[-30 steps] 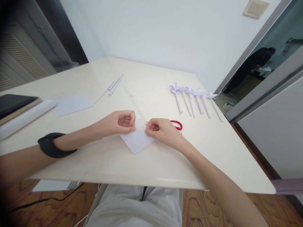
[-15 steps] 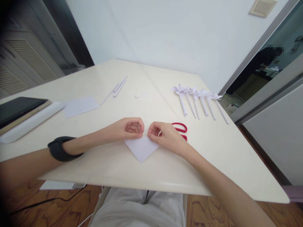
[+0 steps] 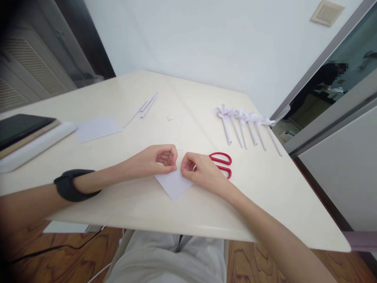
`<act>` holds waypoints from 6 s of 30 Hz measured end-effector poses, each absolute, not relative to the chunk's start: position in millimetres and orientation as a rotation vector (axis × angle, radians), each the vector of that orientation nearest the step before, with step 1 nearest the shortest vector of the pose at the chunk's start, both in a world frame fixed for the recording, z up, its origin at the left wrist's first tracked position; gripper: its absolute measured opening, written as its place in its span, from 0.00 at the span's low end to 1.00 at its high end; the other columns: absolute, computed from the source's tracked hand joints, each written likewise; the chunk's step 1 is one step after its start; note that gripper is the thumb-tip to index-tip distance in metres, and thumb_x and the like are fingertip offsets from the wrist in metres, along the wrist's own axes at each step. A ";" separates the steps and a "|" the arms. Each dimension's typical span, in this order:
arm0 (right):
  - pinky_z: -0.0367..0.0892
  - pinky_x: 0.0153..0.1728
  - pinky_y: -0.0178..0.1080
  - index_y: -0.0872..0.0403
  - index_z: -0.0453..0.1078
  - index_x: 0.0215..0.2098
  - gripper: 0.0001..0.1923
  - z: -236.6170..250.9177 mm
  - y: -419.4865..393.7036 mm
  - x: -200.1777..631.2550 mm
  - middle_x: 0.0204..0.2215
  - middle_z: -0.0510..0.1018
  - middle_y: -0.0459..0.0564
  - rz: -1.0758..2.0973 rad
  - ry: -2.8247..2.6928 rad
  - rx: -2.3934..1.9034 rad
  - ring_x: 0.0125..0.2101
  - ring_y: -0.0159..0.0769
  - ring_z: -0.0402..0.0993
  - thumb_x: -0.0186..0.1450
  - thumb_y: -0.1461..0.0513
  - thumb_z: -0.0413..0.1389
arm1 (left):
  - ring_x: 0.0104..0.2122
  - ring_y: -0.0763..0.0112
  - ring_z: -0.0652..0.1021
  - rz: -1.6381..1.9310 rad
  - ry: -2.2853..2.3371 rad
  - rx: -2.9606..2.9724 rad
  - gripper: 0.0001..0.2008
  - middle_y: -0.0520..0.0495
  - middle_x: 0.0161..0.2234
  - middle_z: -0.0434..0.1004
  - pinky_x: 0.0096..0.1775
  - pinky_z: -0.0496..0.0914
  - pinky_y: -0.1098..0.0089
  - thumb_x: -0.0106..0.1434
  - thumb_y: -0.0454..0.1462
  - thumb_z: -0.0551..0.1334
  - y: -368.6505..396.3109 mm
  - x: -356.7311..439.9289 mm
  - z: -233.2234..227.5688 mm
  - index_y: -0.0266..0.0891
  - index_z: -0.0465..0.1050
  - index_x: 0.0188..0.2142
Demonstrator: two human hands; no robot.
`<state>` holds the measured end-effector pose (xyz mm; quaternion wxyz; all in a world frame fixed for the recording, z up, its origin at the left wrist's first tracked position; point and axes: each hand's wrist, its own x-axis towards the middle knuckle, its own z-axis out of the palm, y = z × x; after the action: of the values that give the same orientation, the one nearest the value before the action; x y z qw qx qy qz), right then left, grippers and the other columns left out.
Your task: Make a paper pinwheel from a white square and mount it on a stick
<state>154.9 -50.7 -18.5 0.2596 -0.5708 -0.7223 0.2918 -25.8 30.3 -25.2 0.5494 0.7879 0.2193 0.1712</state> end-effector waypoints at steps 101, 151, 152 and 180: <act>0.55 0.28 0.37 0.53 0.67 0.25 0.07 26.7 -49.1 239.2 0.23 0.67 0.44 1.214 -1.730 -1.595 0.25 0.31 0.62 0.61 0.61 0.56 | 0.30 0.70 0.75 -0.050 0.592 2.000 0.07 0.50 0.27 0.76 0.34 0.65 0.72 0.58 0.38 0.60 69.5 -48.9 -3.6 0.37 0.73 0.30; 0.62 0.31 0.34 0.53 0.64 0.29 0.06 -5.7 -52.3 162.5 0.25 0.68 0.43 1.019 -1.703 -1.365 0.26 0.29 0.65 0.64 0.60 0.53 | 0.26 0.73 0.69 0.046 0.490 1.905 0.16 0.50 0.28 0.71 0.25 0.60 0.74 0.64 0.45 0.54 19.7 -28.7 -11.7 0.36 0.74 0.35; 0.62 0.31 0.35 0.53 0.64 0.30 0.06 -3.6 -51.8 166.2 0.26 0.69 0.43 0.977 -1.738 -1.409 0.27 0.30 0.66 0.64 0.59 0.52 | 0.27 0.72 0.71 0.056 0.492 1.869 0.15 0.49 0.30 0.72 0.26 0.61 0.74 0.63 0.45 0.55 20.9 -28.3 -13.0 0.36 0.73 0.35; 0.68 0.32 0.36 0.46 0.65 0.38 0.13 -0.7 -48.7 202.7 0.33 0.72 0.47 1.596 -1.215 -1.514 0.34 0.36 0.69 0.57 0.57 0.62 | 0.36 0.64 0.77 0.309 0.663 1.351 0.07 0.49 0.32 0.79 0.39 0.71 0.67 0.60 0.37 0.60 37.9 -37.6 -6.6 0.39 0.77 0.31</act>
<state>202.7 -48.7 -0.7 0.3089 -0.5729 -0.4599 0.6040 -37.6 37.9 -6.6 0.7194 0.6109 0.2997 0.1398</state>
